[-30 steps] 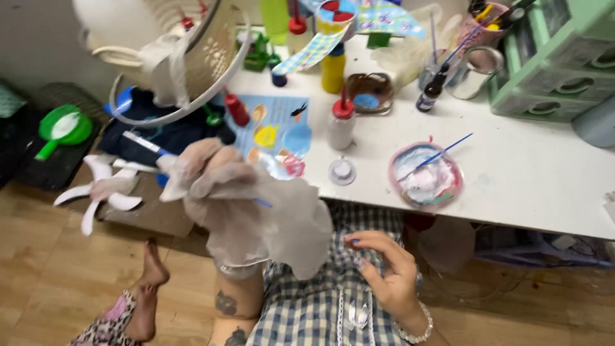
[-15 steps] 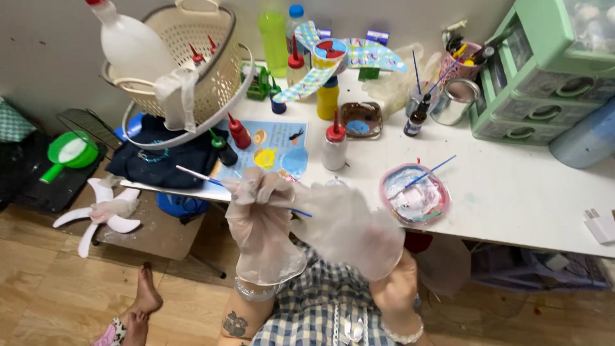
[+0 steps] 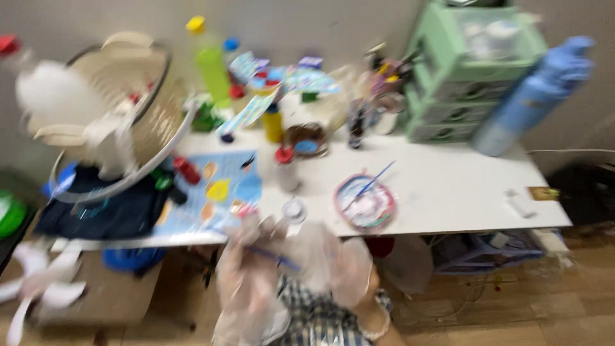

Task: Put on protective gloves and mix a substance in a small container using a fine brush.

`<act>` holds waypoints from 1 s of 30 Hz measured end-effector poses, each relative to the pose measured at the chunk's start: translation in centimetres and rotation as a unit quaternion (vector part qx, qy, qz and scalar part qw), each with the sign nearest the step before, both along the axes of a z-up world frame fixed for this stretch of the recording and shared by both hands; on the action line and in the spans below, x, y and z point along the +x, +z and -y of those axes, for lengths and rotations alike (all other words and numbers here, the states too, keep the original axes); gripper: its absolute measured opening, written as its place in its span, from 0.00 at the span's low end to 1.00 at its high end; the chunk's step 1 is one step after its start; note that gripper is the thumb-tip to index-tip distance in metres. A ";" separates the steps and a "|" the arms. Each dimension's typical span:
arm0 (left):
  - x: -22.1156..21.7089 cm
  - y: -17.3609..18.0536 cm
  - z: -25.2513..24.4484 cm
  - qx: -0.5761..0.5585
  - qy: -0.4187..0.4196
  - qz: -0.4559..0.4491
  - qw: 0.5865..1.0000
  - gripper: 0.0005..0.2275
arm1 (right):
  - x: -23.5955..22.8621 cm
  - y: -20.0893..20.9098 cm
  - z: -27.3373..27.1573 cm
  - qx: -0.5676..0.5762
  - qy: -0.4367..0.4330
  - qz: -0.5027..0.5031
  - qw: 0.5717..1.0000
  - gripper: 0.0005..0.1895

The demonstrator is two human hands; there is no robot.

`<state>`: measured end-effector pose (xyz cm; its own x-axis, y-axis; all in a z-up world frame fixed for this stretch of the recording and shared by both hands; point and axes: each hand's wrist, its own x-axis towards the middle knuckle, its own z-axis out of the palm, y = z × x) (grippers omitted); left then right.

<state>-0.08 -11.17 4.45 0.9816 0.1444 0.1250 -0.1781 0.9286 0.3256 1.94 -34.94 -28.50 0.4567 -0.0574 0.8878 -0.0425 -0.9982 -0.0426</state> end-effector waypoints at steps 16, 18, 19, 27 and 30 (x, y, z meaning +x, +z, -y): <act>1.2 -2.1 -6.2 0.339 -0.010 -0.170 0.925 0.12 | -0.1 41.0 -4.6 0.151 0.823 -0.193 0.513 0.52; 0.9 -1.5 -7.1 0.392 -0.039 -0.236 0.888 0.06 | -0.1 40.7 -4.6 0.171 0.822 -0.177 0.514 0.51; 0.1 -0.4 -7.6 0.522 -0.053 -0.126 0.842 0.17 | -0.2 40.6 -4.5 0.202 0.820 -0.154 0.513 0.48; 1.4 -10.4 -12.8 0.380 -0.120 -0.057 0.916 0.22 | -1.8 40.5 -5.5 0.355 0.795 -0.048 0.489 0.43; 2.7 -12.1 -8.0 0.248 -0.338 0.191 0.887 0.33 | -3.6 36.0 -7.4 0.511 0.746 -0.143 0.402 0.46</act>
